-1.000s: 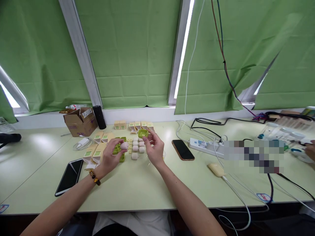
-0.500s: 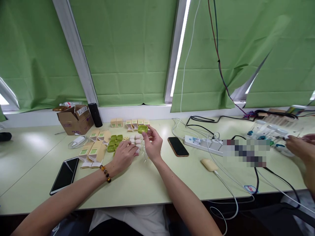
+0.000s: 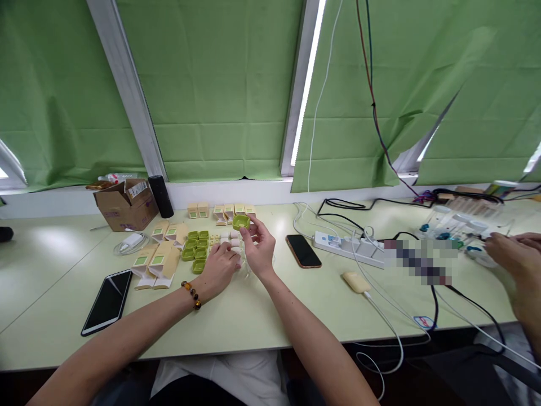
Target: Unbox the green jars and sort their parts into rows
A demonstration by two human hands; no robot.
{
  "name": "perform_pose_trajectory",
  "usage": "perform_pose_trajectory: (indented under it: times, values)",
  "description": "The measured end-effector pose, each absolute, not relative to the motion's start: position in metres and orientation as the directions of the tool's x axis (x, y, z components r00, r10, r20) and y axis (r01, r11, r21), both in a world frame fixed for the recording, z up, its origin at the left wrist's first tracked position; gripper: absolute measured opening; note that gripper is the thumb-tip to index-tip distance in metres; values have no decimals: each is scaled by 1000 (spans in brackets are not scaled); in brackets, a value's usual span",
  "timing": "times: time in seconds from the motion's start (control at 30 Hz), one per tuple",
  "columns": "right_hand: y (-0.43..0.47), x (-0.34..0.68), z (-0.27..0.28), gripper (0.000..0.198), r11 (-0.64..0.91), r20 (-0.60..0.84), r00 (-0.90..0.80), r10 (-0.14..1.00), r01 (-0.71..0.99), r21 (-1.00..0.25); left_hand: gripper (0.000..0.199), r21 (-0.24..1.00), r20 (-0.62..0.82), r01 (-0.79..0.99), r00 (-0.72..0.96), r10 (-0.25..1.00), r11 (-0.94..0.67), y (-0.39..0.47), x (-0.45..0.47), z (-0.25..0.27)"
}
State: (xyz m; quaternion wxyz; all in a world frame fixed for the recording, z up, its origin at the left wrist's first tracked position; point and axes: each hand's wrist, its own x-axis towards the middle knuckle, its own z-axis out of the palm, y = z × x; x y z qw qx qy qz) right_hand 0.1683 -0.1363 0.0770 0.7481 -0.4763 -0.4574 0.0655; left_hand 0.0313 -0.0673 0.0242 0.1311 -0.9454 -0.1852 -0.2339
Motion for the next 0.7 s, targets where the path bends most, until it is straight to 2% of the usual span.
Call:
perform_pose_trajectory:
  times: [0.17,0.27,0.37,0.5,0.6,0.7]
  values:
    - [-135,168,75,46,537,635,560,532,357,-764,11,-158,485,425,820,305,-891,-72,30,26]
    - [-135,167,74,46,527,624,561,544,350,-774,15,-109,512,427,798,317,-898,-77,25,37]
    - [-135,166,74,46,523,616,565,549,343,-780,15,-13,588,407,742,323,-913,-77,14,54]
    - [-136,164,75,45,532,629,542,556,349,-771,16,148,719,429,571,395,-891,-62,-6,74]
    - [-136,161,74,43,526,626,512,588,346,-777,15,268,771,415,449,452,-870,-49,-23,76]
    - [-136,156,72,41,536,634,454,626,340,-772,13,335,796,362,384,467,-870,-41,-39,69]
